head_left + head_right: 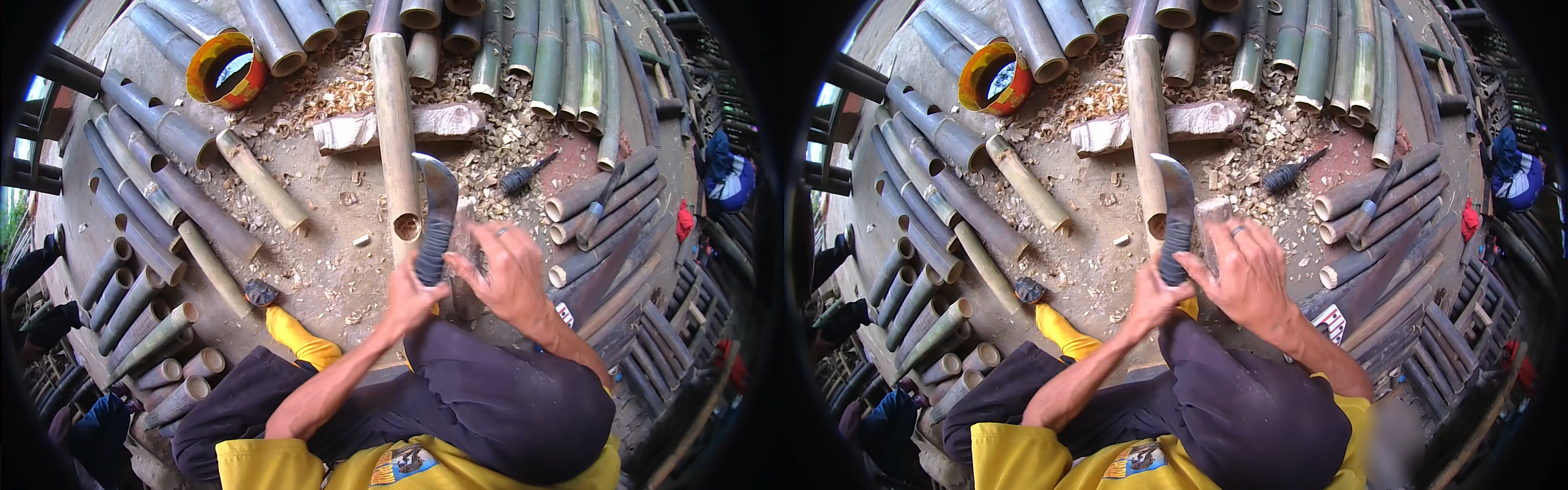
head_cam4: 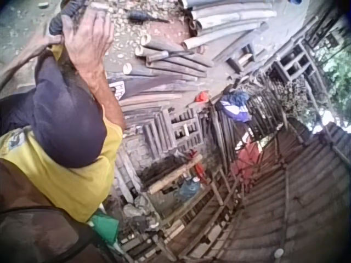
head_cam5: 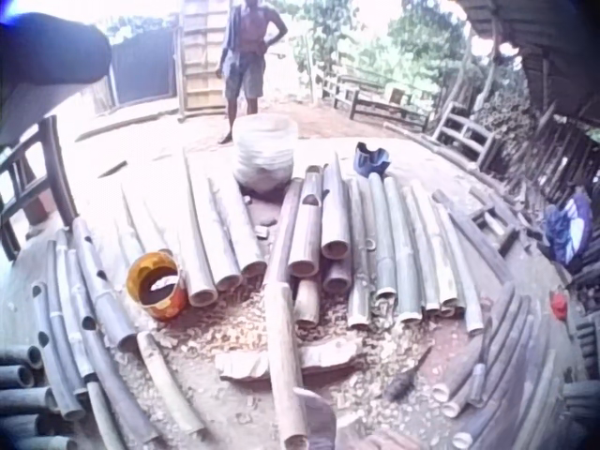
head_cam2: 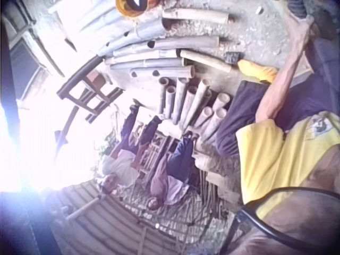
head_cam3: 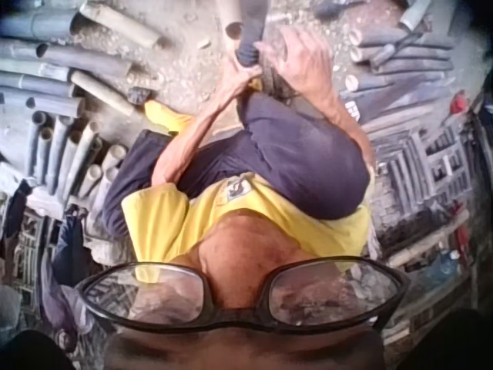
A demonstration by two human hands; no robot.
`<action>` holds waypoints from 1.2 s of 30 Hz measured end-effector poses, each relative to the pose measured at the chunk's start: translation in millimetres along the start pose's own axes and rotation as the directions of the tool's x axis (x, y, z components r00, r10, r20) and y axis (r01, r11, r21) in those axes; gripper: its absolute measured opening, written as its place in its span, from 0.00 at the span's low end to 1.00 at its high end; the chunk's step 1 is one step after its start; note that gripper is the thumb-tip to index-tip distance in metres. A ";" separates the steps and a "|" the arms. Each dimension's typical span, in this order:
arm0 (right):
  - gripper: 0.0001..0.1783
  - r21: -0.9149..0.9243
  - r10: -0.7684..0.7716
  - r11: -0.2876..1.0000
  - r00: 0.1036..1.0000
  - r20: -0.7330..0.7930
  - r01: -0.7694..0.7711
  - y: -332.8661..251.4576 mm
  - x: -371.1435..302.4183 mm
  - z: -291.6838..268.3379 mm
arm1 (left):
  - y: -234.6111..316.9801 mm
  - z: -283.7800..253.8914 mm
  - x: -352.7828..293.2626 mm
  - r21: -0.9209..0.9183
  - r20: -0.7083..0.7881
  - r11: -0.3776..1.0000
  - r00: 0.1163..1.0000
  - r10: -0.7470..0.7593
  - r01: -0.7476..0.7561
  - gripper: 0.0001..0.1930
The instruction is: The person carves and cuts bamboo sections using a knife and a large wooden mallet. The person uses the knife to widen a pre-cut hole in a bamboo pole, then uses the mallet to hammer the knife through another bamboo section to split it, and finally positions bamboo pieces together on the ground.
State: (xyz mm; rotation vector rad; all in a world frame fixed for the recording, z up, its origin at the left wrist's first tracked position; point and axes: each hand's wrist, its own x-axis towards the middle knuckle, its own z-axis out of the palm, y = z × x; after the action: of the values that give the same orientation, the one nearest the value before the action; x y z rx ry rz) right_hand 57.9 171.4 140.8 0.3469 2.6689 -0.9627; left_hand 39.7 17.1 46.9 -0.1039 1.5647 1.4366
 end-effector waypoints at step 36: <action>0.20 0.387 -0.158 0.879 0.935 -0.317 0.279 -4.0 96.7 129.0 | 122.6 -136.9 87.2 0.828 0.557 -0.202 0.808 0.192 -0.523 0.06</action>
State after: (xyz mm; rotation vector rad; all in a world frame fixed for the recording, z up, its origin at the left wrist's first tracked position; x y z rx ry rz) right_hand -10.1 96.9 14.9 0.2844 2.7638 -1.6996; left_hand -161.7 -10.6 52.8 1.5789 2.1411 0.1332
